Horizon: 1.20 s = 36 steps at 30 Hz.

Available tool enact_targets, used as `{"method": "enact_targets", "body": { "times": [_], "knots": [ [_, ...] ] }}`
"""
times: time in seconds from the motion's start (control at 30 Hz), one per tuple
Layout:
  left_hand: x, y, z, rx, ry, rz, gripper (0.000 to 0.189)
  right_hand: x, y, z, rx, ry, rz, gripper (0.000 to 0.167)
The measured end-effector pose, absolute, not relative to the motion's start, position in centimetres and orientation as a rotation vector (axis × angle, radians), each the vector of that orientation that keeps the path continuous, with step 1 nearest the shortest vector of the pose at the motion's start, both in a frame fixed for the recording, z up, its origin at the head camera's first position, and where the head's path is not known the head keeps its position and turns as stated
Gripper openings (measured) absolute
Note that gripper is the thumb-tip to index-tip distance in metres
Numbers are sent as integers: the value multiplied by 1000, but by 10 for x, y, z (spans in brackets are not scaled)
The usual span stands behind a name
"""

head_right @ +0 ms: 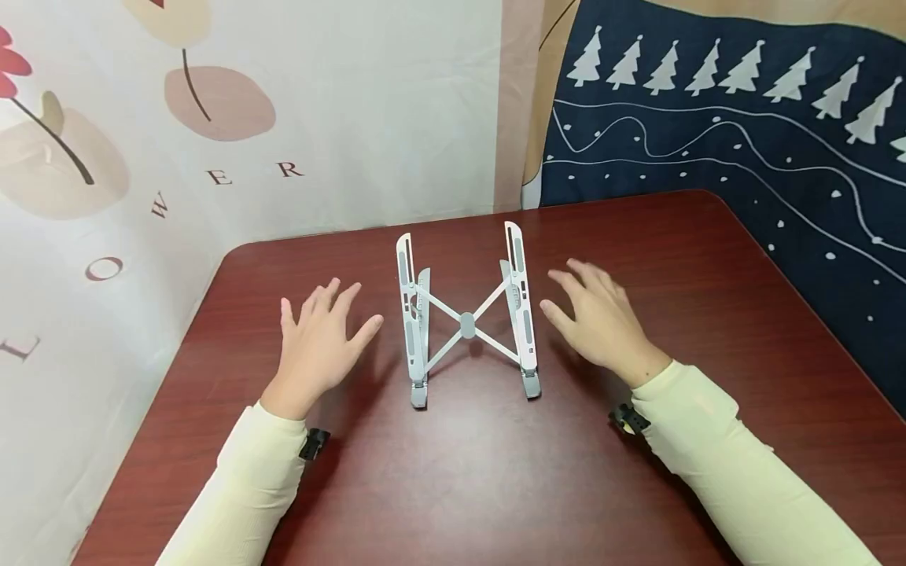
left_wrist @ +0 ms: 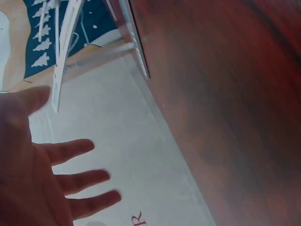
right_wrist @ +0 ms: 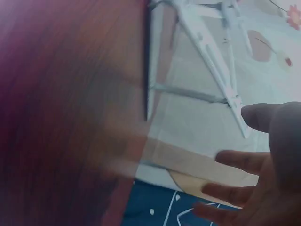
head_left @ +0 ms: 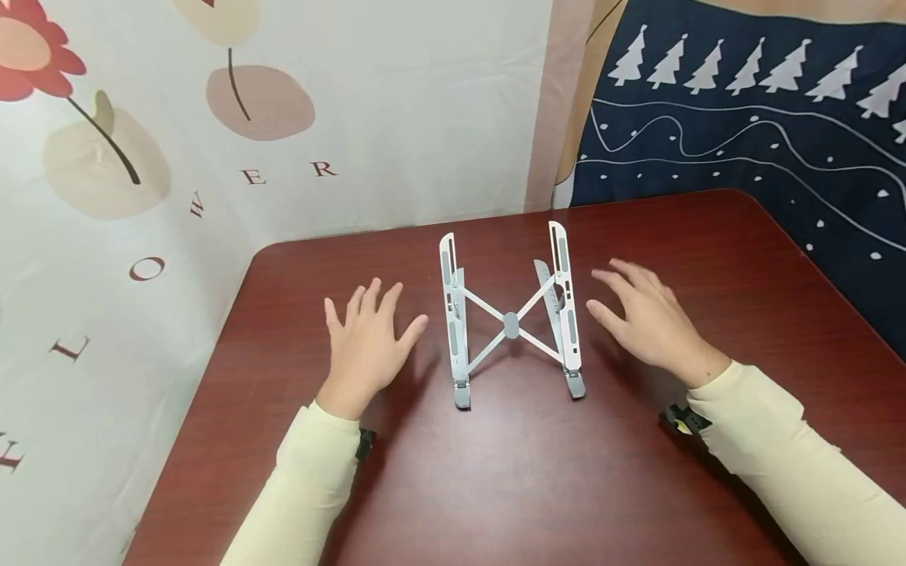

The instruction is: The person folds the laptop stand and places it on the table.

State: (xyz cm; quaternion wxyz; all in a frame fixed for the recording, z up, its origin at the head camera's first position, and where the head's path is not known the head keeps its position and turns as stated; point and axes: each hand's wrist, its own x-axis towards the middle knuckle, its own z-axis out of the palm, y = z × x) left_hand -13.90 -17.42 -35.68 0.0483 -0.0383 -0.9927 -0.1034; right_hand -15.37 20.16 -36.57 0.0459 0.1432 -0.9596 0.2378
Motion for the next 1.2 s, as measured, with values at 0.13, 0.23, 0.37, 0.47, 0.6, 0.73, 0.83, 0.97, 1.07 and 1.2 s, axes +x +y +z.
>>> {"method": "enact_targets", "body": {
  "times": [0.13, 0.23, 0.37, 0.47, 0.6, 0.73, 0.83, 0.97, 1.07, 1.2],
  "knots": [
    [-135, -164, -360, -188, -2960, -360, 57, -149, 197, -370, 439, -2888, 1003, 35],
    [-131, -159, -363, -248, -2905, -393, 46, -148, 193, -374, 416, -2892, 1136, 25],
    [-128, -155, -368, -289, -2851, -445, 35, -148, 188, -381, 410, -2921, 1299, 20],
    [-127, -152, -372, -297, -2840, -487, 28, -149, 185, -387, 431, -2926, 1398, 17],
    [-127, -149, -376, -331, -2842, -505, 20, -150, 184, -392, 460, -2920, 1456, 11],
    [-128, -145, -377, -376, -2826, -483, 18, -151, 185, -396, 487, -2903, 1508, 9],
    [-126, -143, -376, -406, -2822, -476, 19, -150, 185, -396, 505, -2890, 1546, 10],
    [-125, -141, -376, -423, -2827, -495, 20, -152, 186, -395, 531, -2891, 1551, 8],
    [-125, -140, -376, -420, -2828, -511, 21, -155, 188, -394, 574, -2908, 1535, 8],
    [-125, -140, -375, -421, -2840, -510, 21, -161, 189, -394, 644, -2917, 1594, 9]
  ]
}}
